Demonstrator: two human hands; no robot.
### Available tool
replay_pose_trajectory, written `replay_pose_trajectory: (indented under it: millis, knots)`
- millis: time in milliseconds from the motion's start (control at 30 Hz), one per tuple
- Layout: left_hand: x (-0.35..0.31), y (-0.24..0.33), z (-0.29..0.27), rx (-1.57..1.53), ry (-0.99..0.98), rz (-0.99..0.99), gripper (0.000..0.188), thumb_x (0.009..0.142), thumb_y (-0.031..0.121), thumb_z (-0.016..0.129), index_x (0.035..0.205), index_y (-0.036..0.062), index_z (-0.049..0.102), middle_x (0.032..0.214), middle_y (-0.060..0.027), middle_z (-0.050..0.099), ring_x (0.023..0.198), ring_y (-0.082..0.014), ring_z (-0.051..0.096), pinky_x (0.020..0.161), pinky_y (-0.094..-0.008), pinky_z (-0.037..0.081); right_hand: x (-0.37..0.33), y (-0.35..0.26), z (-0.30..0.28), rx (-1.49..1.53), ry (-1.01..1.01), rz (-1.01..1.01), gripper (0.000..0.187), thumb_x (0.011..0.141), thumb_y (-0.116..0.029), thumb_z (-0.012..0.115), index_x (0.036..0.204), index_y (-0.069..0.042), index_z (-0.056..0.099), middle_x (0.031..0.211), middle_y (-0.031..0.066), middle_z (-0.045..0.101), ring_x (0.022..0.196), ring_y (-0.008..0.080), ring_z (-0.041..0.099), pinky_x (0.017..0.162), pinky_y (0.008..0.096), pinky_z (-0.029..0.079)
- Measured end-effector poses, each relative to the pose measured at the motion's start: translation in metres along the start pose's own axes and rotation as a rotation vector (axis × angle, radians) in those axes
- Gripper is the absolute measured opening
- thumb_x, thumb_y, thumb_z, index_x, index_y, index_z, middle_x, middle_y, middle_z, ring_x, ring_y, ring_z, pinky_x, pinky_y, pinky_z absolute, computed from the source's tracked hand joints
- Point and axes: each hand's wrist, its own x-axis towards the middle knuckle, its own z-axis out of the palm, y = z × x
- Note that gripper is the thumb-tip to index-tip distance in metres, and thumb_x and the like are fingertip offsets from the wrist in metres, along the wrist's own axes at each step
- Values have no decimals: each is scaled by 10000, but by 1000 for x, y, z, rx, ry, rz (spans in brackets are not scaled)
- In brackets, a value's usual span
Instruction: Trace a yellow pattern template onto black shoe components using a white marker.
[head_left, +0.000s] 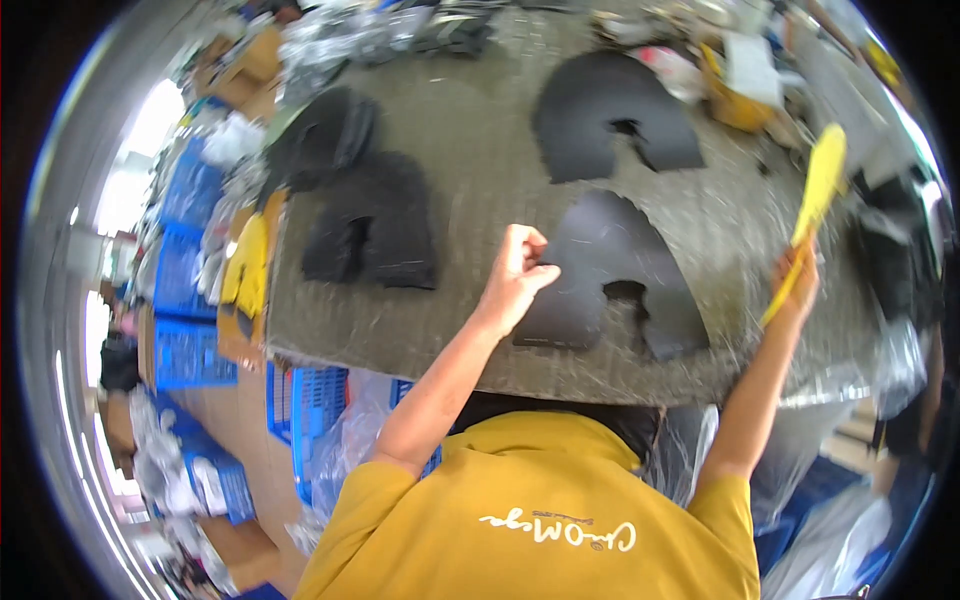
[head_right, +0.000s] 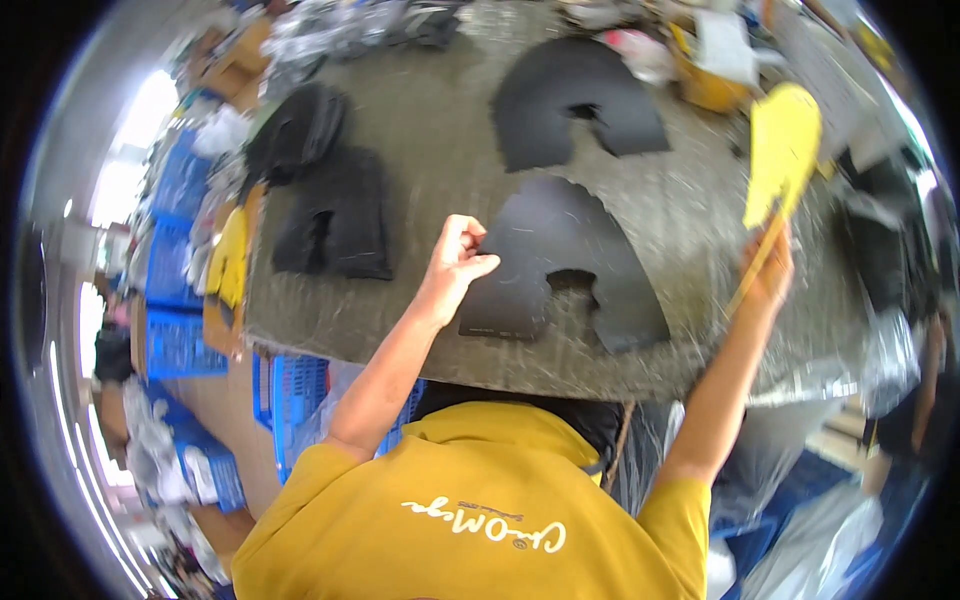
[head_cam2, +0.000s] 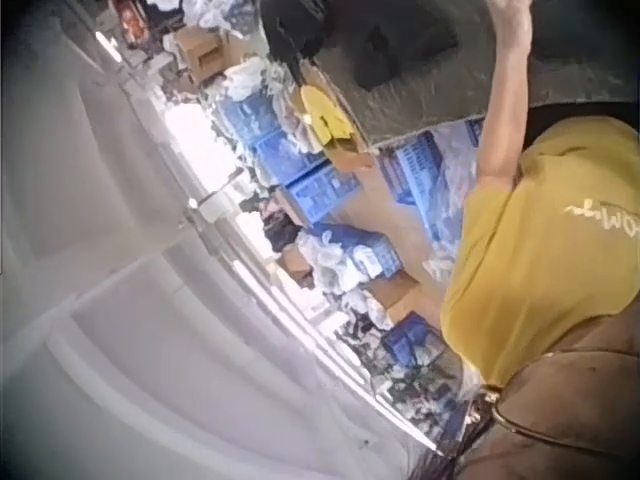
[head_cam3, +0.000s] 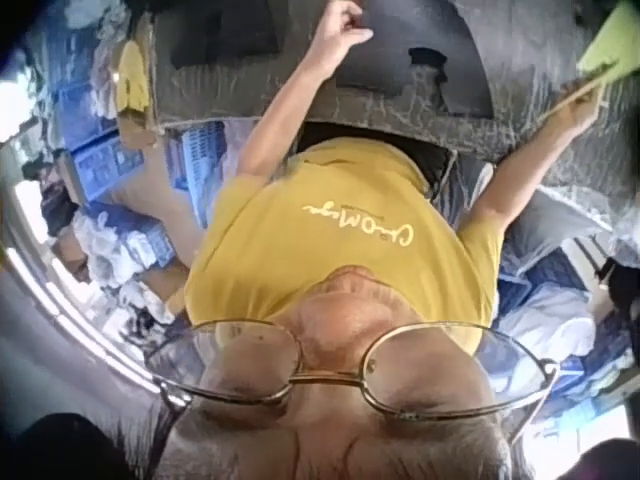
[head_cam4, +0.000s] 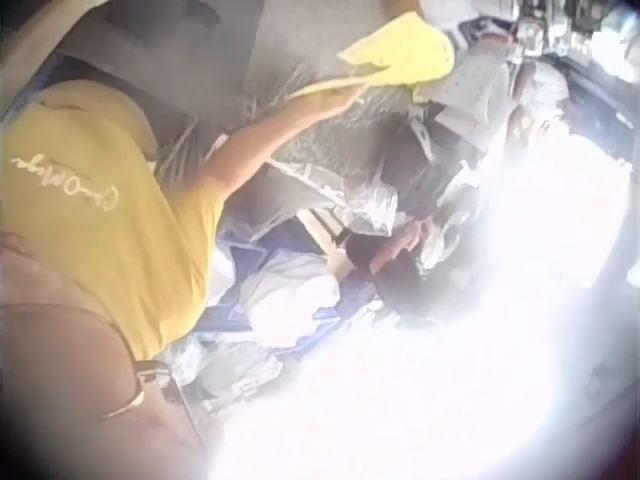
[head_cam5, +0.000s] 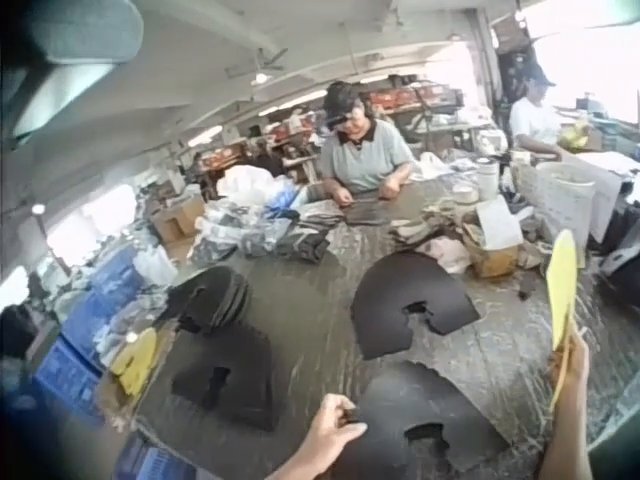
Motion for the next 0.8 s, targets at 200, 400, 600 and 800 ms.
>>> replay_pose_trajectory:
  millis: [200, 400, 600, 800]
  knots:
    - [-45, 132, -132, 223, 241, 281, 573, 788, 8, 690, 1354, 39, 609, 1353, -73, 624, 1274, -174, 548, 1111, -329, 405, 23, -2, -34, 44, -3, 16, 294, 1070, -195, 585, 1313, -39, 637, 973, 16, 687, 583, 47, 445, 466, 201, 328]
    - [-19, 135, -309, 269, 288, 155, 526, 831, -46, 603, 1351, 26, 609, 1264, -70, 677, 1174, -163, 619, 1064, -295, 442, 31, -4, -51, -118, -106, 10, 265, 1079, -154, 554, 1299, -44, 652, 1099, 52, 748, 798, 68, 689, 593, 223, 572]
    - [23, 57, -382, 757, 383, 47, 566, 792, -177, 542, 1267, 106, 658, 1139, -85, 669, 1003, -175, 629, 911, -318, 511, 25, 12, -36, -105, -114, 122, 379, 1074, -199, 556, 1413, -33, 586, 1352, 91, 685, 1191, 191, 675, 1017, 341, 546]
    - [19, 56, -367, 1424, 528, 323, 617, 711, -191, 518, 1223, 118, 670, 1098, -131, 599, 1140, -329, 597, 1016, -430, 475, 12, 27, -2, -191, -89, 65, 321, 1063, -200, 572, 1342, -47, 613, 1193, 53, 732, 958, 154, 727, 823, 299, 602]
